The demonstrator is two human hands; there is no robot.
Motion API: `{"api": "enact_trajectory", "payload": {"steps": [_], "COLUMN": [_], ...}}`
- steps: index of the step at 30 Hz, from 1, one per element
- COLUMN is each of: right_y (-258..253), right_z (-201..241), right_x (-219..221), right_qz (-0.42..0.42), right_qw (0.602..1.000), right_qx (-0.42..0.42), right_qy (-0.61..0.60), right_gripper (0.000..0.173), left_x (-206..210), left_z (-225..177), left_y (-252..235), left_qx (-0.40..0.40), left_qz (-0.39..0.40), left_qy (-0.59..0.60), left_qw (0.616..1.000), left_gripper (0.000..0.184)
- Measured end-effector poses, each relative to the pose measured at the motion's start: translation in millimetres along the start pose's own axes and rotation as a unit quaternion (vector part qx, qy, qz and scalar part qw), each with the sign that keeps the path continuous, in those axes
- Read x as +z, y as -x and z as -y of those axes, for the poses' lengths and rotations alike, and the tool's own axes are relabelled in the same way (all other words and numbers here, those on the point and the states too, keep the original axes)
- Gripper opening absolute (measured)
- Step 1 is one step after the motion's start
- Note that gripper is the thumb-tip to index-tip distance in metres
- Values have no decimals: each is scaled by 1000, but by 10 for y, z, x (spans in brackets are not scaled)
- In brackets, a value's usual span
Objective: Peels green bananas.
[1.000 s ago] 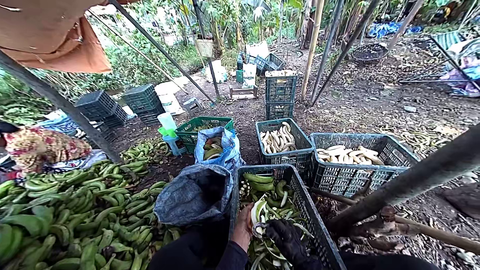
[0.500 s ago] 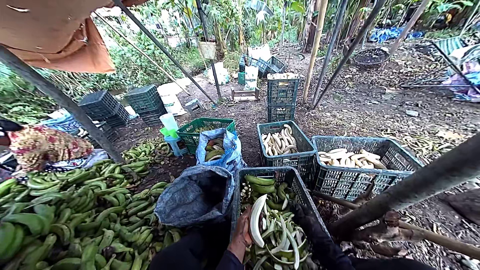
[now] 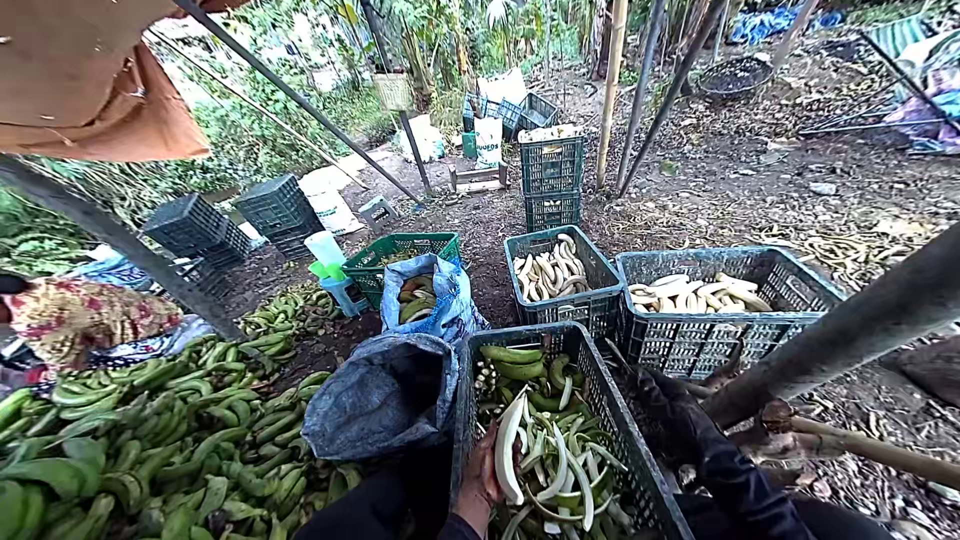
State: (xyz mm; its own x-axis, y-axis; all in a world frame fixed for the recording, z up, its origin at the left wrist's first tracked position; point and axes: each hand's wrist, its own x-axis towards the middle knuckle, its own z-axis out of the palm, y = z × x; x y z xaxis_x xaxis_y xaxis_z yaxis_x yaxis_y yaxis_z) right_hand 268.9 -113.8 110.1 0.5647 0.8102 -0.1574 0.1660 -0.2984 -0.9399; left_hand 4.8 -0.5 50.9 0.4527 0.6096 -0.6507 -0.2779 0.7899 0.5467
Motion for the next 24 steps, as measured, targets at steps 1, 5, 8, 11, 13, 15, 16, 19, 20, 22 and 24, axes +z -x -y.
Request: {"api": "enact_trajectory", "payload": {"steps": [1,5,8,11,13,15,16,19,20,22,24], "right_y": [-6,-61,-14,77,105,138,161,198,193,194,158], "right_z": [-41,-231,-267,-226,-216,-170,-151,-143,-148,-151,-185], "right_x": [27,149,224,254,255,263,267,287,302,348,406], "right_qz": [-3,11,74,102,107,103,103,113,122,142,170], "right_qw": [1000,997,993,990,991,991,992,993,992,987,978], "right_qx": [9,39,52,54,56,63,55,-19,-39,-75,-115], "right_qy": [-6,-60,-81,-75,-64,-55,-54,-36,-21,0,20], "right_gripper": [42,52,52,51,50,46,43,37,39,43,49], "left_x": [-33,-123,-115,45,100,126,129,96,102,116,126], "left_z": [24,142,201,234,270,284,285,232,193,127,75], "left_y": [-9,-41,-42,-9,5,28,46,85,113,182,257], "left_qx": [-1,-12,-17,-13,36,98,130,216,236,258,274], "left_qz": [1,9,4,-28,-26,-7,8,66,68,65,59], "left_qy": [-6,-46,-58,-41,-58,-110,-150,-294,-338,-391,-417], "left_qw": [1000,999,998,999,997,989,980,929,908,881,864], "left_gripper": [64,62,63,61,43,32,33,48,50,49,45]}}
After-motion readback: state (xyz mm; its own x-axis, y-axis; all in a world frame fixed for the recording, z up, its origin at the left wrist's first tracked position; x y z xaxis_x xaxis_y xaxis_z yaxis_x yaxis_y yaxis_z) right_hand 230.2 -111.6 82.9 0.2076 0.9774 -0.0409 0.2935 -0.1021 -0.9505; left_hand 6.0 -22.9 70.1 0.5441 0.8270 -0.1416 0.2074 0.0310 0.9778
